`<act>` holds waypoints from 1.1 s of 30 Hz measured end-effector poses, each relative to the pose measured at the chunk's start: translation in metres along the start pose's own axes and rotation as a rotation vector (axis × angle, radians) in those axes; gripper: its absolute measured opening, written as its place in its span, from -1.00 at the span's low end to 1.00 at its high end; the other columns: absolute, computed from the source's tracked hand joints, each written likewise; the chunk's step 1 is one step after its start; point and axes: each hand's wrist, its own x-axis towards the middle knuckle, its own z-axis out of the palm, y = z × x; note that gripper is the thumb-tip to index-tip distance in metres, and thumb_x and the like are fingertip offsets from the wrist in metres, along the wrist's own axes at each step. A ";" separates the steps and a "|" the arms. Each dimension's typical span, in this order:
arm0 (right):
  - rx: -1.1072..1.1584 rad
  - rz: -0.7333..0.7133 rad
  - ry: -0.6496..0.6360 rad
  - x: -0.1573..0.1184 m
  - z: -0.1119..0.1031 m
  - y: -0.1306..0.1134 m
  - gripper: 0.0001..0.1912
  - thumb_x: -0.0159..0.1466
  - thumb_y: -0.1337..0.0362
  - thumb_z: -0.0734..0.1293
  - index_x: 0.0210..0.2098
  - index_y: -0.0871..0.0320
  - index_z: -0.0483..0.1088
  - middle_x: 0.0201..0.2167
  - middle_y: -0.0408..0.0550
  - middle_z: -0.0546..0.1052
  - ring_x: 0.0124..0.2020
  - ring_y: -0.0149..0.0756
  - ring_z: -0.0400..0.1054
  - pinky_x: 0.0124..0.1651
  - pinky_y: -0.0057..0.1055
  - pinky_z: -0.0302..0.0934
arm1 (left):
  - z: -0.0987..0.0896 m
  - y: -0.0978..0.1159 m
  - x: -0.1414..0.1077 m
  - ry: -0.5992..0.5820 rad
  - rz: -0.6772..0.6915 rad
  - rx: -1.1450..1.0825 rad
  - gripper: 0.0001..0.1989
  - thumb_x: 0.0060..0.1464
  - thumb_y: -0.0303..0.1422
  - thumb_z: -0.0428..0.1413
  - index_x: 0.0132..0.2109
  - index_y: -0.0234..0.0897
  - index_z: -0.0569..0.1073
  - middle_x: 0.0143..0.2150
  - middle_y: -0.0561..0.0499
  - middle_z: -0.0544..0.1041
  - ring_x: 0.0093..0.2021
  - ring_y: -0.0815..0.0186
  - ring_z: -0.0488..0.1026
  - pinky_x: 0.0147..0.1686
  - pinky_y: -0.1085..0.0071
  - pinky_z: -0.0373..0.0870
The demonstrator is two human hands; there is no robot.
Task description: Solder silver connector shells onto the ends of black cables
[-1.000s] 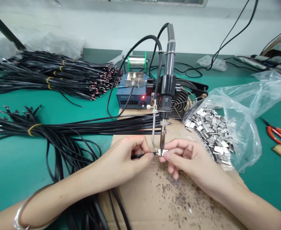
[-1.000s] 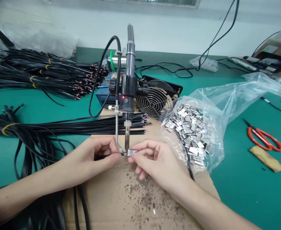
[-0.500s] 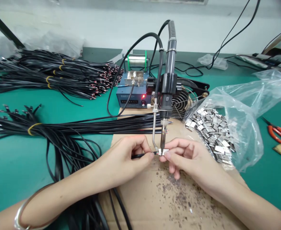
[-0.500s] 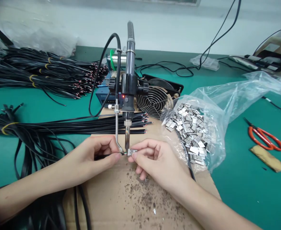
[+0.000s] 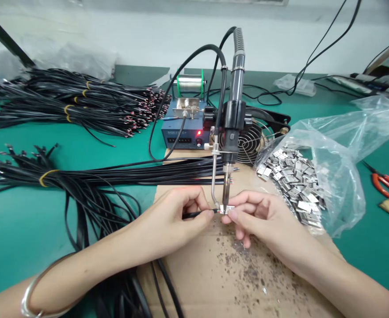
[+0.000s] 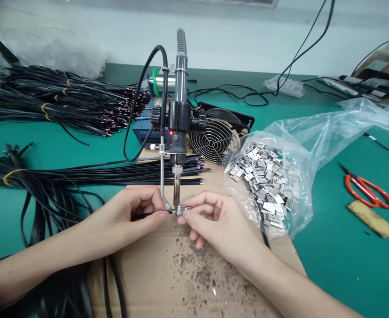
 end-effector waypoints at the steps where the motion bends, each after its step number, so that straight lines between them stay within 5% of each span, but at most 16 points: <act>1: -0.001 0.002 0.000 0.000 0.000 0.000 -0.76 -0.06 0.28 0.53 -0.42 0.21 0.46 -0.54 -0.07 0.58 -0.70 -0.54 0.29 -0.69 -0.67 0.23 | 0.000 0.000 0.000 0.001 -0.001 0.004 -0.82 0.07 -0.41 0.01 -0.49 -0.29 0.26 -0.61 0.21 0.14 -0.57 0.47 0.05 -0.57 0.53 0.01; 33: -0.004 0.008 -0.017 -0.005 -0.001 -0.005 -0.84 0.00 0.29 0.51 -0.43 0.18 0.51 -0.57 -0.07 0.58 -0.66 -0.53 0.26 -0.60 -0.61 0.13 | -0.001 0.007 -0.004 0.007 0.017 -0.039 -0.83 0.06 -0.43 0.03 -0.49 -0.29 0.27 -0.61 0.22 0.14 -0.58 0.49 0.04 -0.59 0.55 0.00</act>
